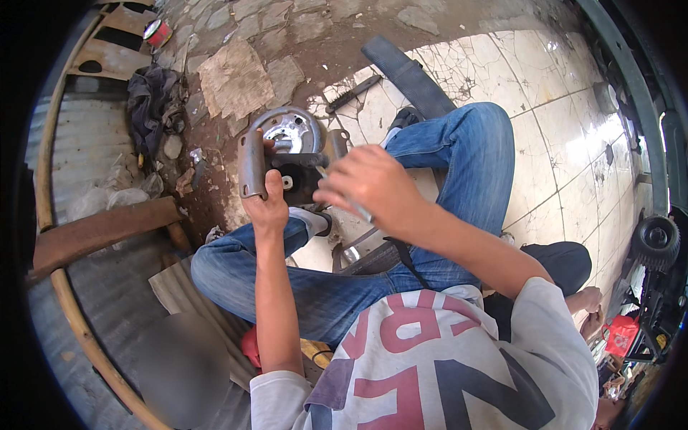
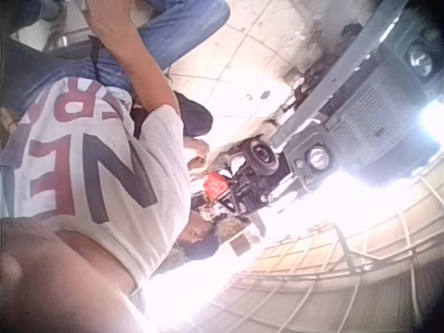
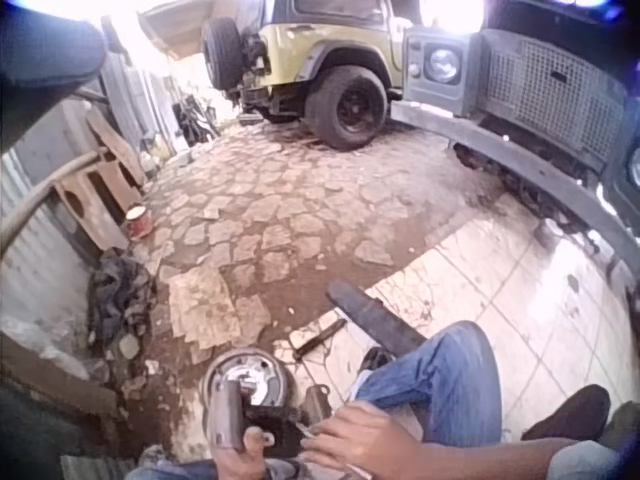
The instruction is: The person sits on the floor and uses a metal file to smooth the surface of a cylindrical metal component. They repeatedly rotate the part and file different sections while holding it with their left hand.
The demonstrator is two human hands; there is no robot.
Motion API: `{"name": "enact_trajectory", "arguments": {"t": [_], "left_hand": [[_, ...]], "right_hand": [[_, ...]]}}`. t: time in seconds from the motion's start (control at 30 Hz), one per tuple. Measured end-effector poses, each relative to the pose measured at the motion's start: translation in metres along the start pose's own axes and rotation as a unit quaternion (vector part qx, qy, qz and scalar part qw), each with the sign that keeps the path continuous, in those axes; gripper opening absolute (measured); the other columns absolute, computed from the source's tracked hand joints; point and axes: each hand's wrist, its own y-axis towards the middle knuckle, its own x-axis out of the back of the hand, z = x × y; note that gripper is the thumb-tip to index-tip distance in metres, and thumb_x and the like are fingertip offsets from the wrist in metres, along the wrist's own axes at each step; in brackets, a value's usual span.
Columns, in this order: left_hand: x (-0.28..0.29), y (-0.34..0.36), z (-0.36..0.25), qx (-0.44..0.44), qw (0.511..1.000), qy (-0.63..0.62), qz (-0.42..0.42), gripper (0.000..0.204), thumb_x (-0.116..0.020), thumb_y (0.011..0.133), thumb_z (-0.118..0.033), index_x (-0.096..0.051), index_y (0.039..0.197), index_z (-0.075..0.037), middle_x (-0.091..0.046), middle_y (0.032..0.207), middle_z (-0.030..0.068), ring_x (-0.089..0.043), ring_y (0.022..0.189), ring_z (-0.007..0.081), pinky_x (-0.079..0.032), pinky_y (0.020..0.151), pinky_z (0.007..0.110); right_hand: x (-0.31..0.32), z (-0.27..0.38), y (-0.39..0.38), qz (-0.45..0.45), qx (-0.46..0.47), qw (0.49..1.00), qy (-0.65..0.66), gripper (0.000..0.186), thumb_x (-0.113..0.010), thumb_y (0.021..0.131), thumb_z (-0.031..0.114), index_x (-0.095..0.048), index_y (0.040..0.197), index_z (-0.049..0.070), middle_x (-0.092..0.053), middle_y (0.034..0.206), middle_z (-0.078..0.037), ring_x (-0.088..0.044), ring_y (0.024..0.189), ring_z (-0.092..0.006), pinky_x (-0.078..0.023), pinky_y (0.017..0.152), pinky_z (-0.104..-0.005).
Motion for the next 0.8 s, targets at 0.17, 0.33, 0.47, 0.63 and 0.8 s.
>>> {"name": "enact_trajectory", "arguments": {"t": [0.17,0.33,0.47,0.63,0.8], "left_hand": [[0.004,0.000,0.005,-0.006,1.000,-0.018,0.004,0.061,-0.069,0.091,-0.040,-0.057,0.128,0.007,-0.063,0.116,0.0174,-0.064,0.101,0.0282,-0.050,0.088,0.038],[-0.004,-0.003,-0.004,-0.011,1.000,-0.013,0.004,0.060,-0.069,0.091,-0.038,-0.056,0.130,0.006,-0.063,0.117,0.0162,-0.064,0.102,0.0269,-0.050,0.089,0.037],[-0.001,-0.004,-0.002,0.015,0.999,-0.038,0.011,0.062,-0.070,0.089,-0.034,-0.053,0.132,0.007,-0.063,0.115,0.0163,-0.063,0.104,0.0260,-0.050,0.091,0.036],[-0.001,-0.004,-0.005,0.011,0.999,-0.028,0.016,0.063,-0.071,0.090,-0.035,-0.053,0.132,0.008,-0.064,0.117,0.0164,-0.063,0.104,0.0248,-0.050,0.091,0.036],[-0.005,-0.008,-0.005,0.014,0.999,-0.026,-0.012,0.057,-0.069,0.092,-0.033,-0.054,0.130,0.008,-0.063,0.116,0.0168,-0.063,0.106,0.0269,-0.049,0.092,0.037]], "right_hand": [[0.007,0.018,-0.023,0.019,0.055,0.998,-0.025,0.024,-0.081,0.078,0.025,-0.072,0.094,0.011,-0.069,0.096,-0.004,-0.062,0.091,-0.0222,-0.046,0.090,-0.0408],[0.002,0.004,-0.002,0.018,0.026,0.999,-0.039,0.023,-0.081,0.076,0.026,-0.070,0.091,0.012,-0.067,0.097,-0.004,-0.061,0.088,-0.0215,-0.044,0.090,-0.0409],[0.010,0.023,-0.024,0.036,0.045,0.998,-0.035,0.020,-0.078,0.079,0.029,-0.068,0.086,0.013,-0.066,0.094,-0.003,-0.060,0.087,-0.0213,-0.044,0.089,-0.0411],[-0.001,0.001,-0.004,0.018,0.009,0.998,-0.052,0.019,-0.076,0.080,0.029,-0.067,0.084,0.012,-0.066,0.094,-0.004,-0.060,0.090,-0.0226,-0.043,0.089,-0.0405],[0.008,0.039,-0.034,0.051,0.027,0.997,-0.046,0.023,-0.080,0.077,0.028,-0.066,0.082,0.011,-0.066,0.098,-0.005,-0.060,0.092,-0.0220,-0.044,0.089,-0.0406]]}}
